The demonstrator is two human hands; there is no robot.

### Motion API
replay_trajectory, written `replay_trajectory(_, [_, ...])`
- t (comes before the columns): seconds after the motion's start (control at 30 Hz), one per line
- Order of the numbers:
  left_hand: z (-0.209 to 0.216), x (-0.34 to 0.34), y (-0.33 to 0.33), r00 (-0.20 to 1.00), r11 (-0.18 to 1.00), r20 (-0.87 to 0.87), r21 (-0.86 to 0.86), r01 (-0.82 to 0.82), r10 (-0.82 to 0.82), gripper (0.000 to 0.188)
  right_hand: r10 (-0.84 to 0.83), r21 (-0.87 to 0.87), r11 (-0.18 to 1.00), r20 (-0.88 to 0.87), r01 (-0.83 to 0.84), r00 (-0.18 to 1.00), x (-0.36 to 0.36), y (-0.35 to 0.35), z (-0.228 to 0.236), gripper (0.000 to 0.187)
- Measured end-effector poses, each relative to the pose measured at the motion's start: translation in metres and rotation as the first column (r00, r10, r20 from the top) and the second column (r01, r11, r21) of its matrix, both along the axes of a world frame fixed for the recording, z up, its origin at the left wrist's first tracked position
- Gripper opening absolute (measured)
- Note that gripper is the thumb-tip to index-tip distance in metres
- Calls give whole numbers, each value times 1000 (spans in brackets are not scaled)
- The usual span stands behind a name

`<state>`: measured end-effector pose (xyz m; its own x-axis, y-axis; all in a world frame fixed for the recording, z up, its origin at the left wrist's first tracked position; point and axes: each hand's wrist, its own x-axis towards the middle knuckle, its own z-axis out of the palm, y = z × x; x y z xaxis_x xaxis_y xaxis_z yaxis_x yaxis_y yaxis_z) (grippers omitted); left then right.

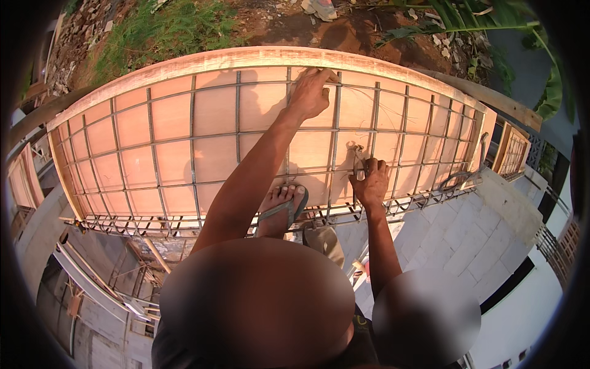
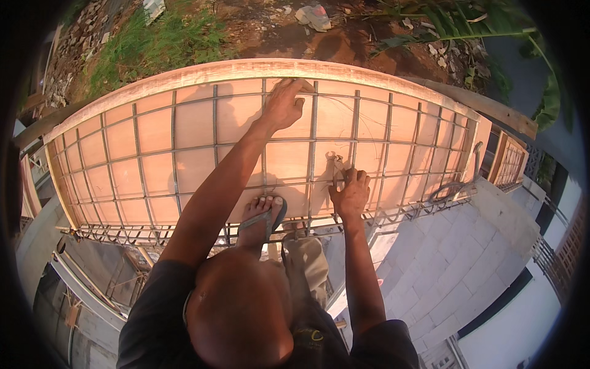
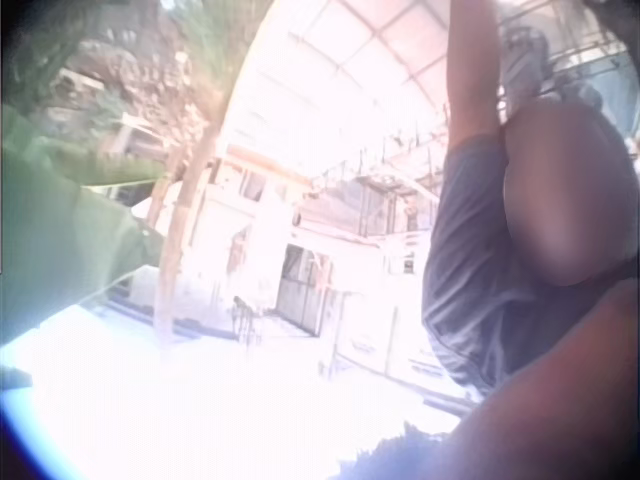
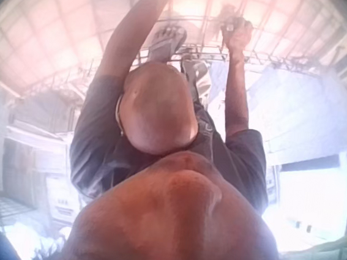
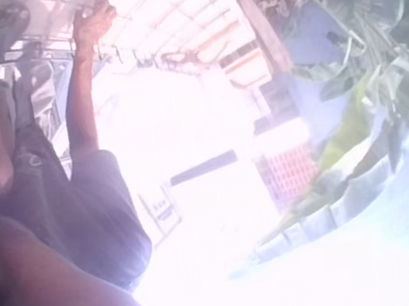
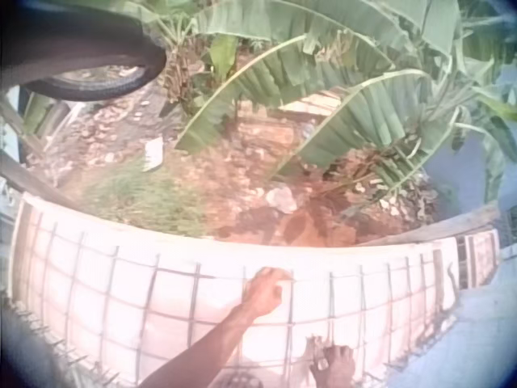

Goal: The person assembles a metal frame by hand, using pliers to bend and secure wire ties at the intersections of the frame bars. The person works methodically along the frame, tightening each joint to hold the structure together.

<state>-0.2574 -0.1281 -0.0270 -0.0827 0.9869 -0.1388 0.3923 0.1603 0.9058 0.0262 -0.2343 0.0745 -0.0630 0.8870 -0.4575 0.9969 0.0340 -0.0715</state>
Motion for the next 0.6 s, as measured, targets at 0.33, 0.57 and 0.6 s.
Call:
replay_trajectory(0.33, [-17, 0, -3, 998, 999, 68, 36, 5, -8, 43, -590, -514, 793, -511, 328, 626, -48, 80, 44, 34])
replay_trajectory(0.57, [-15, 3, -3, 996, 999, 86, 43, -17, 13, 44, -754, -814, 568, -453, 125, 476, -79, 120, 22, 48])
replay_trajectory(0.6, [-15, 3, -3, 997, 999, 79, 37, -19, 16, 44, -681, -775, 622, -465, 111, 565, -77, 123, 18, 49])
